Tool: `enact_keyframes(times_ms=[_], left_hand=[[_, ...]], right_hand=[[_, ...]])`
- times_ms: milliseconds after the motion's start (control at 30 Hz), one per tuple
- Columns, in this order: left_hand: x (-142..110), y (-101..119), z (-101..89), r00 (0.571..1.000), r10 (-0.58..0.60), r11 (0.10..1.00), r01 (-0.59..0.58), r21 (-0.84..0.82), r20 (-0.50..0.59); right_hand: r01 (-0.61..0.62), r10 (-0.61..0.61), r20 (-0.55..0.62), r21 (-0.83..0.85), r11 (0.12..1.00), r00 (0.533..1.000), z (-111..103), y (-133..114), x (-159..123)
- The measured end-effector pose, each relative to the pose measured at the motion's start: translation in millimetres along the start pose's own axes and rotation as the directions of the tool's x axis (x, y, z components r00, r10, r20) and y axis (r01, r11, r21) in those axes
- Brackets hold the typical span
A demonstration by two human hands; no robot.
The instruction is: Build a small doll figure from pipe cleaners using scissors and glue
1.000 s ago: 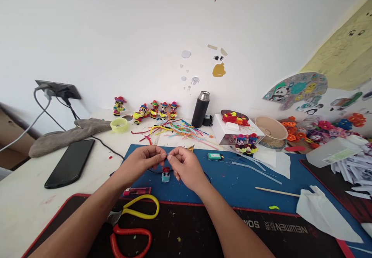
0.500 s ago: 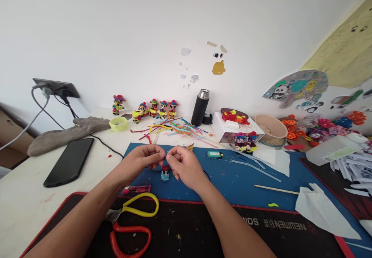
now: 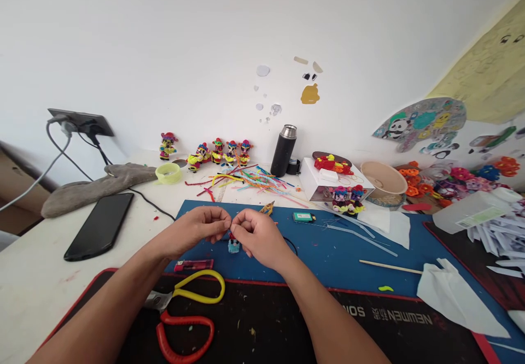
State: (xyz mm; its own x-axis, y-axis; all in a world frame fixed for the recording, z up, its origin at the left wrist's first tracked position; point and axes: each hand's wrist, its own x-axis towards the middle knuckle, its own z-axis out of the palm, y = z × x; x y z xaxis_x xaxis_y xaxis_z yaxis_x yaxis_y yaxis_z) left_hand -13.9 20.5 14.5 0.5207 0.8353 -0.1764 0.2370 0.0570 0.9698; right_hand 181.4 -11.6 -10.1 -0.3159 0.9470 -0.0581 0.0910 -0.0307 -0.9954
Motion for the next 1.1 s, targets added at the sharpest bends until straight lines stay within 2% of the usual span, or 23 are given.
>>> enact_keyframes(times_ms=[233, 400, 833, 1100], left_hand=[[1.3, -2.2, 1.2, 0.997, 0.03, 0.997, -0.034, -0.065, -0.065], [2.8, -4.6, 5.1, 0.998, 0.026, 0.994, -0.033, -0.103, -0.064], [4.5, -7.9, 6.8, 0.992, 0.065, 0.99, -0.078, -0.12, -0.107], [5.3, -5.4, 8.0, 0.991, 0.041, 0.988, -0.06, -0.143, -0.129]], right_hand=[[0.0, 0.005, -0.077, 0.054, 0.999, 0.997, -1.7, -4.8, 1.4], [0.032, -0.023, -0.099, 0.097, 0.995, 0.995, -1.5, -3.7, 2.6], [0.032, -0.023, -0.097, 0.092, 0.995, 0.995, -0.8, -4.1, 2.9], [0.027, -0.022, -0.084, 0.06, 0.998, 0.996, 0.0, -4.6, 1.6]])
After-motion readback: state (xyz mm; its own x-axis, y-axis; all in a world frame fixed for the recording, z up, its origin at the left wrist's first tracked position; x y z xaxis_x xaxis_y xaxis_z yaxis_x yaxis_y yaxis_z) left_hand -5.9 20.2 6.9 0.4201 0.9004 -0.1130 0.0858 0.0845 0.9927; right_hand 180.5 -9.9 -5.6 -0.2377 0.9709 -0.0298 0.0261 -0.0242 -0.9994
